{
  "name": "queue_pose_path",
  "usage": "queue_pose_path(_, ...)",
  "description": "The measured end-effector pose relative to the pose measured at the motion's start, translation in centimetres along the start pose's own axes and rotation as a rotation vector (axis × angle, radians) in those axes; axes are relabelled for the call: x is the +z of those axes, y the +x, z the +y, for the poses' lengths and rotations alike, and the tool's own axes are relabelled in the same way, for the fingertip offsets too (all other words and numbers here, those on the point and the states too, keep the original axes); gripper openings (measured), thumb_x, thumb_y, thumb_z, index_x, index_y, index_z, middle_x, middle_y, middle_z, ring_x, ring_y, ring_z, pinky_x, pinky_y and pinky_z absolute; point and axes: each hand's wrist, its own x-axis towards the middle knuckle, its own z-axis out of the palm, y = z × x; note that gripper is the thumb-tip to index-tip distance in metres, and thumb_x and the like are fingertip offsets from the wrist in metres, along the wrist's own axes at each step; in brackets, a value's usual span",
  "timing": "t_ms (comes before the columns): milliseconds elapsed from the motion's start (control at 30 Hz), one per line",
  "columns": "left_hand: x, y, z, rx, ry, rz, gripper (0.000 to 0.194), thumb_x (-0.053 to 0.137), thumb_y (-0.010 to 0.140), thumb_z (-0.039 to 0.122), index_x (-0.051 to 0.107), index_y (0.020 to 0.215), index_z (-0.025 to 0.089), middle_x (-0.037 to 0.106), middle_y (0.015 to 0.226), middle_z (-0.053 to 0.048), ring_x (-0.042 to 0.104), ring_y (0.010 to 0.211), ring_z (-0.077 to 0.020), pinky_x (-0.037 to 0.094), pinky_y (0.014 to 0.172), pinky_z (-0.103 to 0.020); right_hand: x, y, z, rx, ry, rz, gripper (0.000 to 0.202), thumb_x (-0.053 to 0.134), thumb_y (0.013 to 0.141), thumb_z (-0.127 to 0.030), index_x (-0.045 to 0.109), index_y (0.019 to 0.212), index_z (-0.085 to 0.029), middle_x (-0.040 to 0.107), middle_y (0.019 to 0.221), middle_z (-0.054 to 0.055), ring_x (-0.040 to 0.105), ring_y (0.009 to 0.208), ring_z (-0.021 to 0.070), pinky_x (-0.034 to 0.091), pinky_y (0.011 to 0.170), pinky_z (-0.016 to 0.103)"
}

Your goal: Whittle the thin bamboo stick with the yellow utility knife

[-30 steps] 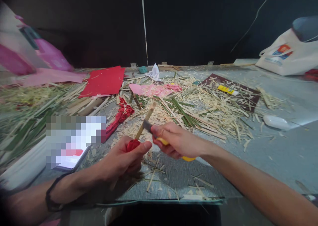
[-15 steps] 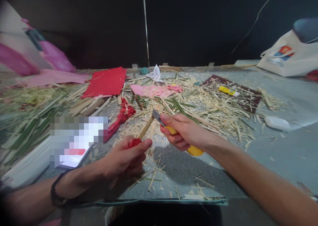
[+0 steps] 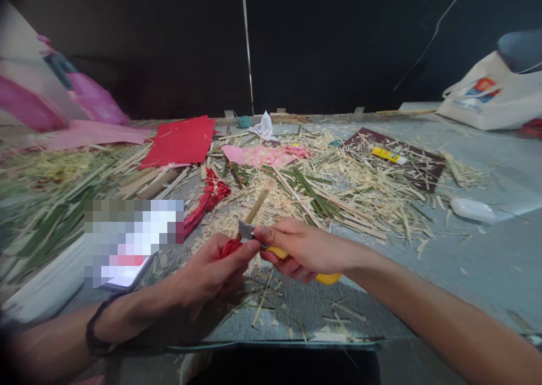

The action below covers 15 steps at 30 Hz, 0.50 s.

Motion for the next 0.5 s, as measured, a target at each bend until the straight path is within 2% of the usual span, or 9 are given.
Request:
queue_pose_path(133, 0.2, 0.1, 0.2, -0.039, -0.123, -0.035, 0.066, 0.056, 0.089, 0.069, 0.034, 0.049, 0.022, 0.03, 0.039, 0.009, 0.024, 0.034, -0.0042, 0.018, 0.035, -0.022, -1.3, -0.3, -0.3, -0.119, 0.002, 0.233, 0.054, 0.051, 0.096, -0.067, 0.041, 0.07, -0.02, 0.024, 0.052, -0.01, 0.014, 0.04, 0.0041, 0.015, 0.033, 0.013)
queue_pose_path(233, 0.2, 0.1, 0.3, -0.04, -0.167, -0.076, 0.066, 0.058, 0.088, 0.069, 0.033, 0.048, 0.022, 0.028, 0.038, 0.01, 0.023, 0.033, -0.0041, 0.018, 0.035, -0.022, -1.7, -0.3, -0.2, -0.144, -0.002, 0.252, 0.054, 0.05, 0.098, -0.065, 0.041, 0.07, -0.02, 0.024, 0.052, -0.01, 0.016, 0.04, 0.0042, 0.017, 0.034, 0.014)
queue_pose_path(300, 0.1, 0.1, 0.3, -0.026, -0.124, -0.069, 0.067, 0.056, 0.09, 0.068, 0.034, 0.047, 0.022, 0.03, 0.038, 0.009, 0.024, 0.034, -0.004, 0.018, 0.036, -0.022, -1.4, -0.1, 0.0, -0.144, 0.003, 0.215, 0.055, 0.049, 0.097, -0.067, 0.041, 0.07, -0.02, 0.023, 0.052, -0.01, 0.015, 0.041, 0.004, 0.017, 0.034, 0.013)
queue_pose_path(433, -0.1, -0.1, 0.3, 0.0, -0.011, -0.09, 0.06, 0.057, 0.091, 0.064, 0.043, 0.053, 0.019, 0.033, 0.041, 0.009, 0.026, 0.037, -0.0046, 0.017, 0.037, -0.022, 0.0, 0.3, 0.3, -0.004, -0.071, -0.029, 0.057, 0.051, 0.095, -0.07, 0.042, 0.071, -0.02, 0.027, 0.051, -0.011, 0.017, 0.039, 0.0034, 0.016, 0.033, 0.012)
queue_pose_path(500, -0.1, -0.1, 0.4, 0.019, 0.016, -0.12, 0.055, 0.059, 0.092, 0.062, 0.046, 0.059, 0.019, 0.033, 0.043, 0.01, 0.026, 0.038, -0.0049, 0.015, 0.038, -0.022, 0.5, 0.4, 0.4, 0.047, -0.078, -0.102, 0.055, 0.052, 0.095, -0.069, 0.043, 0.072, -0.02, 0.029, 0.052, -0.01, 0.017, 0.039, 0.0036, 0.016, 0.032, 0.012)
